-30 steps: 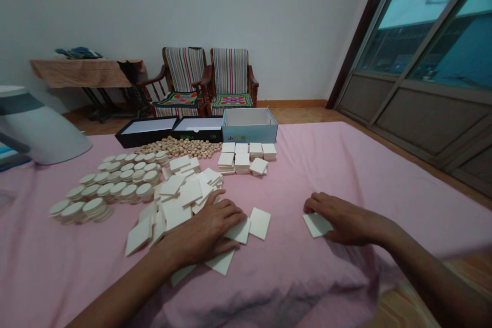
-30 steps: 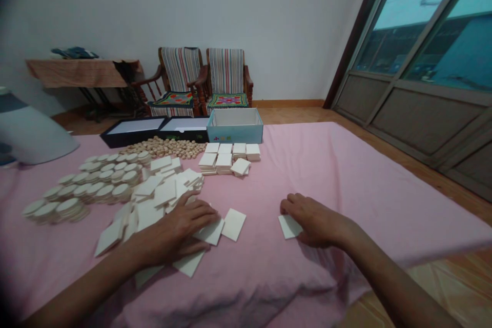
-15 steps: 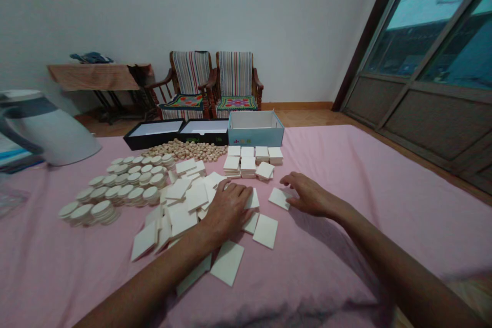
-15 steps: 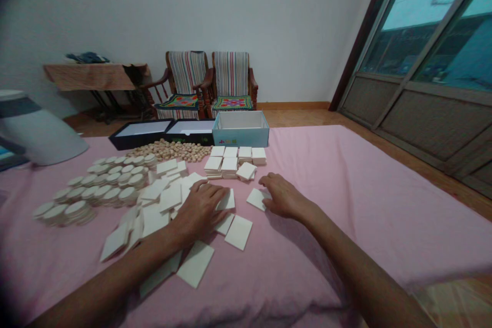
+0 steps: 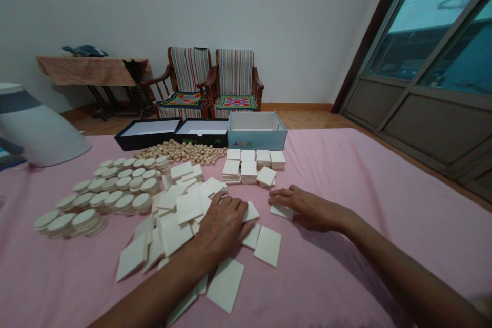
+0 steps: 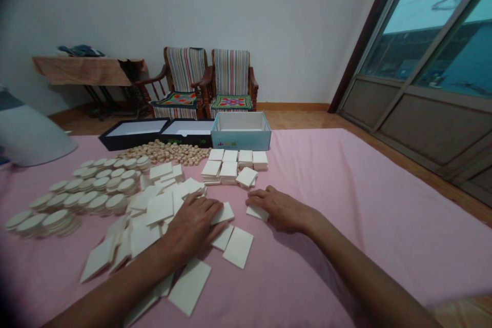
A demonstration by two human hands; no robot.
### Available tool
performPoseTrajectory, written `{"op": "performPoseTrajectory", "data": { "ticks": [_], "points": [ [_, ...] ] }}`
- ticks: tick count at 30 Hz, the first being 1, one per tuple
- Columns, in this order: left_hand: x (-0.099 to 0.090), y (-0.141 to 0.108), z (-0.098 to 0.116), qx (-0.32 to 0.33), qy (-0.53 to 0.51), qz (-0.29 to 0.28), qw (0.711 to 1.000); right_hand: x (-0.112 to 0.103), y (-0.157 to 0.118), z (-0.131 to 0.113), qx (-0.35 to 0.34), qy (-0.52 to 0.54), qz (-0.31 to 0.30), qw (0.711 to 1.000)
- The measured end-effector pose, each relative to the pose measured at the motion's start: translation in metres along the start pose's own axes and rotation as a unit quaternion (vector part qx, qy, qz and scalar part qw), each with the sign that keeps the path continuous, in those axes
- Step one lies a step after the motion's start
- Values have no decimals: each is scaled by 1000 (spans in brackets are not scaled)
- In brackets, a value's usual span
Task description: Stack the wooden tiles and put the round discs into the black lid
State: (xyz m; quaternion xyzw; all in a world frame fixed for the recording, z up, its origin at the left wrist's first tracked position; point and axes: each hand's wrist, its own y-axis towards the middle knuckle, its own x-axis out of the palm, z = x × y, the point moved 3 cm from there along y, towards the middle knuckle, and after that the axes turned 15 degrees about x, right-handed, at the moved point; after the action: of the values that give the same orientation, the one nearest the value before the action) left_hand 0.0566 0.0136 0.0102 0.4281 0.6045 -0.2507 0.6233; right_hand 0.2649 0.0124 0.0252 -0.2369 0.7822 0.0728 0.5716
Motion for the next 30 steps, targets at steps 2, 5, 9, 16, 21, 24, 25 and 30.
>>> {"op": "performPoseTrajectory", "data": {
  "ticks": [2,5,9,16,21,24,25,30],
  "points": [
    [0,-1,0,-1,1,-4,1000,-1,0,0,18,-6,1,1000],
    [1,-2,1,-4,-3,-5,1000,-7,2,7,60,0,18,998],
    [0,0,0,-1,-12,-4,1000,-22,21,14,94,27,128,987],
    [-1,0,0,-4,-17,1,1000,-21,66,17,222,-3,229,948],
    [1,0,0,-9,-18,-10,1000,-13,70,20,220,-10,226,949],
    [0,0,0,-8,-18,-12,1000,-8,70,22,231,-6,223,947],
    [0,0,0,-7,-18,-12,1000,-7,71,21,231,-6,221,947],
    [-1,-1,0,-4,-17,-6,1000,1,76,21,222,1,216,951]
  ]
}}
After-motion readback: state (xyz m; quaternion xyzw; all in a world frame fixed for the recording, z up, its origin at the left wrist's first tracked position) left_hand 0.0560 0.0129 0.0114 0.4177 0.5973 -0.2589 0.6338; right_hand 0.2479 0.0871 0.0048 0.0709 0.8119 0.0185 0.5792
